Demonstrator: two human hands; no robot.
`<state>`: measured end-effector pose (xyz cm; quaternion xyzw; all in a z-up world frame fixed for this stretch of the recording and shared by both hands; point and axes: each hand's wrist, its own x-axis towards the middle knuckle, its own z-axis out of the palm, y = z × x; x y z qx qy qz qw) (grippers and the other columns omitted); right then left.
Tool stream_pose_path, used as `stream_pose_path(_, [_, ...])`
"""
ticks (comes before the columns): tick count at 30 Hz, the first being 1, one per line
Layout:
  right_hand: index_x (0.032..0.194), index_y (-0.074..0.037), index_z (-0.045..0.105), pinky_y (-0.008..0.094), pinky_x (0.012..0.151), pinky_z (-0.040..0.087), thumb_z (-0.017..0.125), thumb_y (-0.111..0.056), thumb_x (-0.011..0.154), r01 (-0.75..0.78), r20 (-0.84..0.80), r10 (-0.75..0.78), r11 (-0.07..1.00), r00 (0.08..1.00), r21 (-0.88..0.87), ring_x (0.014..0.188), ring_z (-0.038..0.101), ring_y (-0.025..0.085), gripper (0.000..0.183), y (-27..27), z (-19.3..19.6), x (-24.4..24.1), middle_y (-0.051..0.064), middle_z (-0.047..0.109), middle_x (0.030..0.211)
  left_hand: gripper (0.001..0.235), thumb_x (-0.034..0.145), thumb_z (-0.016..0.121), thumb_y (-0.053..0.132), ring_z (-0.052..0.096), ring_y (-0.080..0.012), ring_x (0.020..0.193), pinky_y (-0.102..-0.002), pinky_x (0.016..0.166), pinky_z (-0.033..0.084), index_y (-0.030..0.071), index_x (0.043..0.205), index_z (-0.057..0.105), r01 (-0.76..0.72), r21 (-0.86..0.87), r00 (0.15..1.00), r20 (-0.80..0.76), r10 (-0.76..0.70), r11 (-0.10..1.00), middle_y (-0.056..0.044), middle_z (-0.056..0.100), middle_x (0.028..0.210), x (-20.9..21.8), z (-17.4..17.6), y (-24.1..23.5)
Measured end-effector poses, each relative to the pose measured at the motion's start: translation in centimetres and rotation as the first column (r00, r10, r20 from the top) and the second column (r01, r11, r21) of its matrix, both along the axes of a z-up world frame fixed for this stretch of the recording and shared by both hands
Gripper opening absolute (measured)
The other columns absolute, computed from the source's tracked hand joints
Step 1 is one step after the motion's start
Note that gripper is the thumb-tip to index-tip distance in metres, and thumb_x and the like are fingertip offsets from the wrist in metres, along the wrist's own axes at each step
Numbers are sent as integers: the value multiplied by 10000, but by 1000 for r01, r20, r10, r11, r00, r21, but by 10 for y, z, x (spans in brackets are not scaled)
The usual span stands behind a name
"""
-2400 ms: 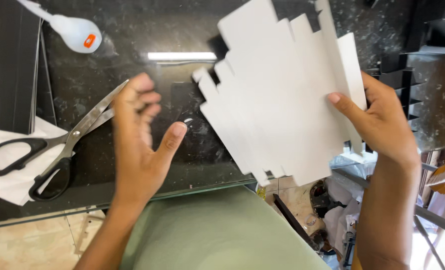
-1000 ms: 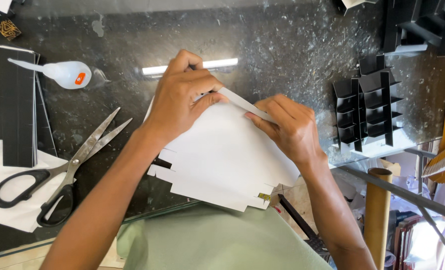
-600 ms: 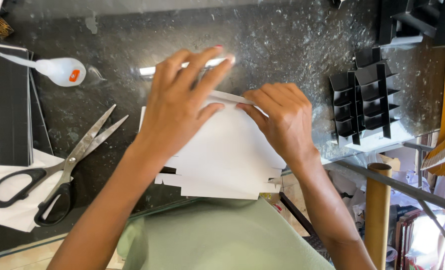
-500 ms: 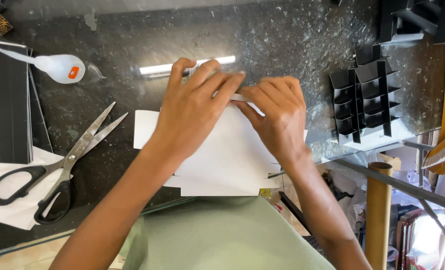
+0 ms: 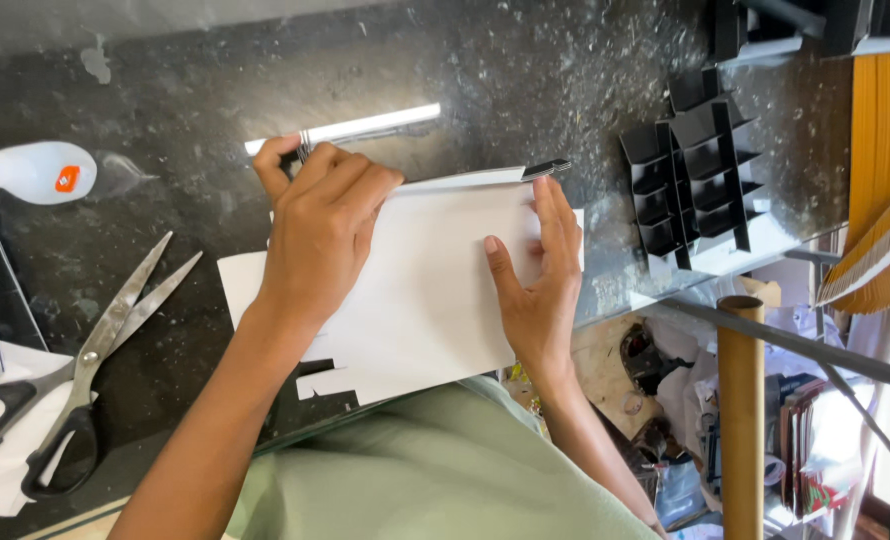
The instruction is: The person assembles a paper box by hand, folding and tucking cardboard edges to form the box structure and its internal dividers.
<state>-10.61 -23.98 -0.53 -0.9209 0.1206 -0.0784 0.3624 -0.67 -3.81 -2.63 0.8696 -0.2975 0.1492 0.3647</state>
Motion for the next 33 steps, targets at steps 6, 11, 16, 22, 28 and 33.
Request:
stream_pose_path(6, [1442, -89, 539, 235, 663, 427, 773, -166, 951, 113, 27, -116, 987, 993, 112, 1049, 597, 121, 550, 2, -2, 24, 78, 585, 1459, 315, 922, 674, -239, 551, -214, 799, -432, 1042, 243, 75, 931, 669, 44, -66, 999, 20, -43, 997, 4, 615, 793, 4, -4, 4])
stream_pose_path(11, [1222, -28, 674, 214, 592, 415, 819, -61, 927, 15, 156, -33, 994, 987, 113, 846, 554, 119, 331, -12, -8, 44, 125, 709, 1207, 328, 914, 698, -252, 505, -224, 769, -464, 1066, 248, 73, 943, 663, 28, -42, 999, 22, -27, 999, 9, 586, 785, 3, -6, 2])
stream_pose_path(16, [920, -54, 749, 291, 800, 525, 798, 60, 932, -190, 167, 177, 980, 970, 65, 964, 694, 213, 124, -28, 4, 59, 121, 750, 984, 300, 928, 732, -222, 492, -225, 760, -474, 1065, 263, 70, 941, 663, 27, -32, 999, 41, -26, 999, -3, 579, 782, 3, -9, 1])
stream_pose_path(22, [923, -98, 763, 303, 747, 417, 802, -37, 971, -330, 74, 328, 944, 942, 17, 858, 598, 171, 86, -45, 7, 63, 82, 738, 949, 291, 950, 692, -206, 465, -214, 747, -461, 1060, 278, 78, 920, 635, 40, -19, 999, 32, -39, 999, 5, 527, 766, 2, -10, 1])
stream_pose_path(28, [1236, 6, 647, 446, 1049, 441, 838, -259, 887, -533, -3, 549, 809, 836, -246, 1197, 563, 338, 478, -41, 47, 60, 156, 682, 1227, 239, 934, 750, -128, 504, -239, 848, -491, 1065, 279, 85, 947, 643, 139, 80, 990, 27, -142, 987, -1, 586, 834, 4, 12, -4])
stream_pose_path(33, [1067, 44, 665, 361, 631, 403, 709, -183, 1011, -680, -174, 657, 715, 733, -163, 738, 553, 228, 237, -38, 65, 75, 115, 643, 887, 134, 932, 778, -2, 572, -266, 1048, -551, 1090, 316, 96, 942, 686, 176, 208, 965, 158, -211, 962, 1, 657, 890, 7, 43, -21])
